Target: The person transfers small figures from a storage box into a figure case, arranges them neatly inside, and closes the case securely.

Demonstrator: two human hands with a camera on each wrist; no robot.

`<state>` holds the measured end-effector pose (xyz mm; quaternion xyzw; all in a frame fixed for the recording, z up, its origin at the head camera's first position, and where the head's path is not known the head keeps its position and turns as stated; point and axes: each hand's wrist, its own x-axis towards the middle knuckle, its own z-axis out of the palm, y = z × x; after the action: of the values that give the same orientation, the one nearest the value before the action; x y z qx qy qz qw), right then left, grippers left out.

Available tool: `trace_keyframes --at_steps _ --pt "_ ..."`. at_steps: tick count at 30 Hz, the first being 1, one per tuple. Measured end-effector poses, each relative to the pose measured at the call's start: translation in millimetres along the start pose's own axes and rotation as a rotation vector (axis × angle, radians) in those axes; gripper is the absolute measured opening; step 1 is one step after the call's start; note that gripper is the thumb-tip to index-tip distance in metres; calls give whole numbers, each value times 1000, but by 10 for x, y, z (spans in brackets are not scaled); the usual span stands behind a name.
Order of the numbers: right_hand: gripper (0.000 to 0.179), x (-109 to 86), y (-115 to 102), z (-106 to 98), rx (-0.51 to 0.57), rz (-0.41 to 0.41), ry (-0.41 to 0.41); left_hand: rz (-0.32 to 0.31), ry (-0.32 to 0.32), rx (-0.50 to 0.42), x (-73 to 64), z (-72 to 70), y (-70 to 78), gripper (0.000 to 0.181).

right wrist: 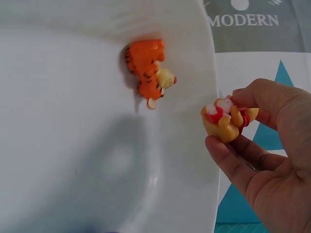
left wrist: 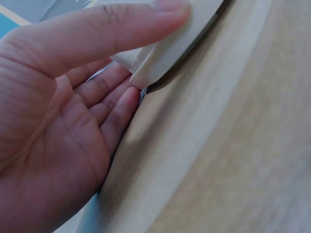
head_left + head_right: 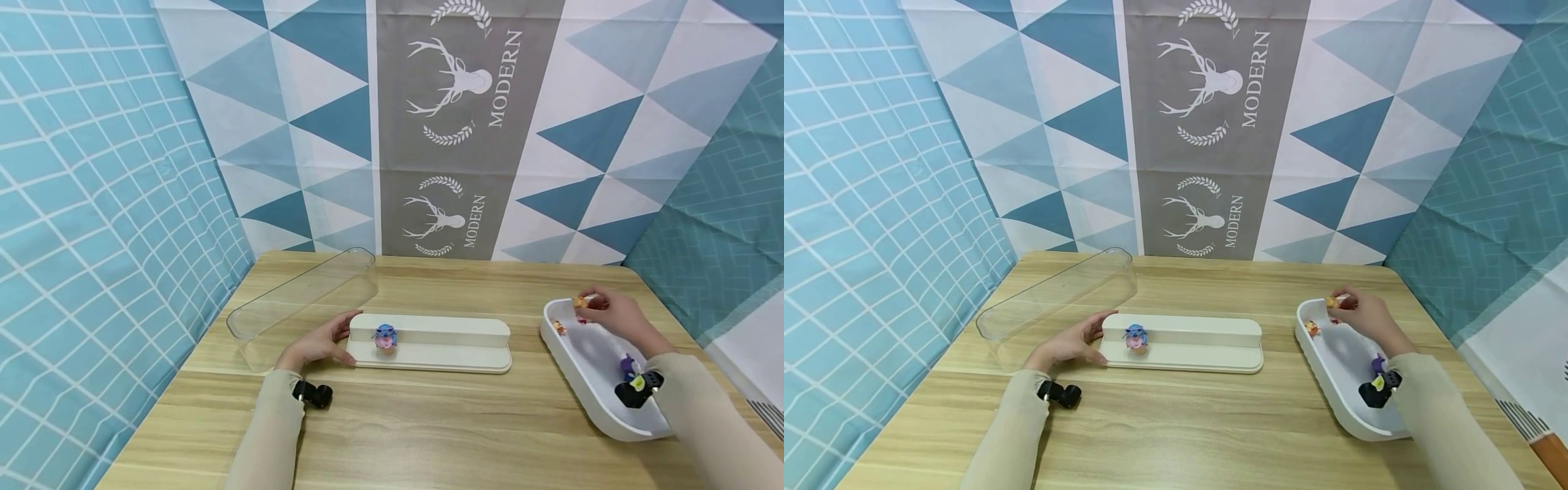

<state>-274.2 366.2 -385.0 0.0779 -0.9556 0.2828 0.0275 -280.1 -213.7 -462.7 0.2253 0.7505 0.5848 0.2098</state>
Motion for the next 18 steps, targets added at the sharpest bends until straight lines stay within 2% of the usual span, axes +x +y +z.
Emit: trace_keyframes --at_steps 7,18 --pt "52 -16 -143 -14 105 23 36 3 -5 -9 2 4 9 110" --pt "49 -10 -356 28 276 15 26 2 -6 -3 -1 6 3 110"
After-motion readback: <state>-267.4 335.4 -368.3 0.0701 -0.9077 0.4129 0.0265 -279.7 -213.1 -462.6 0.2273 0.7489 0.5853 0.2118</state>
